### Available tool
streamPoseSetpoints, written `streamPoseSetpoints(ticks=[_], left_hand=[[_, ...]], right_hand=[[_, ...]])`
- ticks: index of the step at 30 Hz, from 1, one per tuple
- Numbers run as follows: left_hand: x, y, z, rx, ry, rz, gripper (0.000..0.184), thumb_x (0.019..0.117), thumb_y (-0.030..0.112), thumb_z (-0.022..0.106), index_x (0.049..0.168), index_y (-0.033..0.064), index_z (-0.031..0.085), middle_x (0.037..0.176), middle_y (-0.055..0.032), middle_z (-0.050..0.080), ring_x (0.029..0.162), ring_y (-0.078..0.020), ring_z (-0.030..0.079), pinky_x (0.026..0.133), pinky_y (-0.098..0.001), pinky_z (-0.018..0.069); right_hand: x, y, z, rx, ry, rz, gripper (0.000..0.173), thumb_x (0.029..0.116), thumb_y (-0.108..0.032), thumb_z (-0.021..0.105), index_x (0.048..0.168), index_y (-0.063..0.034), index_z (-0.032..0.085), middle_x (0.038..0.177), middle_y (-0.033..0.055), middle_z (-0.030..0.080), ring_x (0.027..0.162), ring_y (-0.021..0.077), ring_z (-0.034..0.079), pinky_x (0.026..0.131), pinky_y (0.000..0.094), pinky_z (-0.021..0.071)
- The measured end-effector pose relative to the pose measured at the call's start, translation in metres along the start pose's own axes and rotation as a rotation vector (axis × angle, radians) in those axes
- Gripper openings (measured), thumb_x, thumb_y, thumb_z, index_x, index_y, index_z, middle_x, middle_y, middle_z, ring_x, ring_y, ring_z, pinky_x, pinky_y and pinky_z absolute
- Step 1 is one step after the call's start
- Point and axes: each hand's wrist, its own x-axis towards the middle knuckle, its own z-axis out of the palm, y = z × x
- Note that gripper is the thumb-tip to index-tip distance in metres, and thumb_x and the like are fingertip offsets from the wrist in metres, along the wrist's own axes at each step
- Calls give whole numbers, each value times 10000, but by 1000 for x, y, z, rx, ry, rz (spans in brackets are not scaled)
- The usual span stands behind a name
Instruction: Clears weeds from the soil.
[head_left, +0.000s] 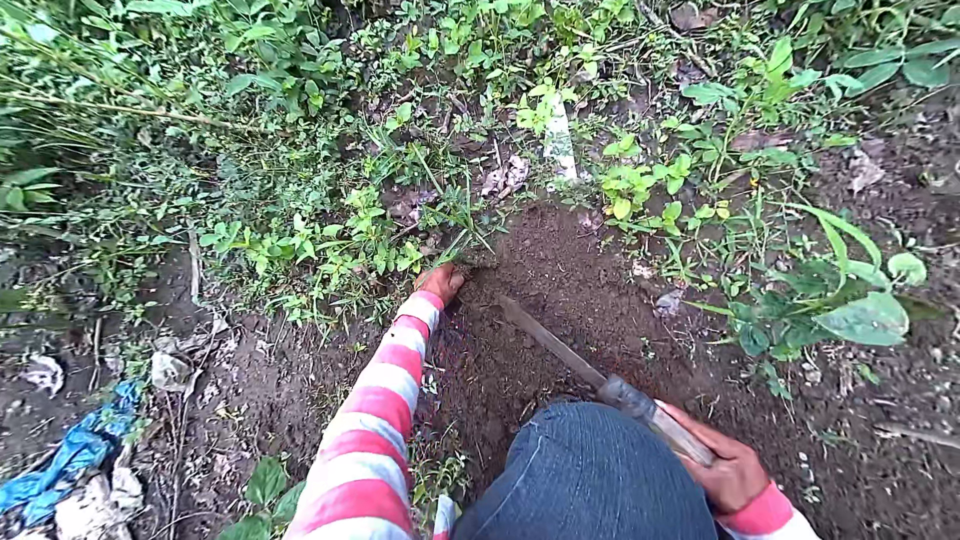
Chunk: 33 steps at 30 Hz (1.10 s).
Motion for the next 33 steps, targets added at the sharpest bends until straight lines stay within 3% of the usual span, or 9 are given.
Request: streamPoseSetpoints(ticks=[3,9,12,14,16,19,23,28,33], left_hand=[[8,-19,10,-129,23,29,447,1082,332,454,1351,29,642,1212,-301,693,1177,-488,652,1005,-718,460],[5,-11,1,-138,23,10,453,1100,311,407,1361,33,651,1251,-301,683,1223,-491,628,1032,-715,435],[-2,-8,-8,-160,83,-51,461,1111,324,386,1300,25,682,1266,-290,679,1241,-482,614,1038,-706,426],[-15,-16,-7,-114,95,-55,480,1100,347,398,1251,1,693,1209,-309,691,1196,-501,636,1000,-720,451],[-38,-22,3,-69,35,-23,480,1078,358,406,1274,18,682,1186,-300,701,1171,-498,650,994,-714,465],[-98,-40,37,114,-296,-48,528,1023,464,514,1259,27,692,1194,-303,699,1173,-506,651,975,-729,473],[-179,-46,95,323,-655,-187,515,993,471,645,1241,22,694,1273,-276,679,1227,-477,635,989,-699,496],[-177,-31,53,-61,-115,-204,391,947,266,677,1196,-35,710,1462,-271,538,1244,-434,621,1014,-617,514],[-88,17,-10,-36,173,-109,419,1020,149,586,1411,-1,564,1325,-323,623,1136,-504,666,953,-665,522]], right_hand=[[-28,-7,-39,374,-20,358,569,793,-7,688,1346,67,581,864,-27,761,591,56,671,559,248,594],[44,-5,39,661,-105,701,563,862,-110,606,1393,33,488,683,-8,681,502,78,620,488,245,552],[89,-8,102,613,-108,574,562,866,0,665,1390,123,503,790,68,716,598,92,663,594,251,587],[75,0,100,285,-127,246,619,799,-151,778,1335,107,606,1085,94,768,928,56,728,880,210,578],[61,8,76,8,-118,-111,587,846,-306,764,1278,81,676,1183,190,746,1101,194,733,1018,352,560],[39,-1,35,61,-103,-71,596,811,-350,780,1231,66,704,1168,124,760,1061,66,722,975,236,563],[10,-8,-13,295,-115,221,562,758,-101,770,1278,76,651,1002,4,775,675,10,687,616,200,600],[64,-31,54,465,-173,510,547,875,-20,607,1402,88,511,783,11,717,552,69,635,542,242,568],[123,-32,165,539,-215,562,582,939,34,650,1491,35,467,793,119,681,526,138,606,494,302,552]])
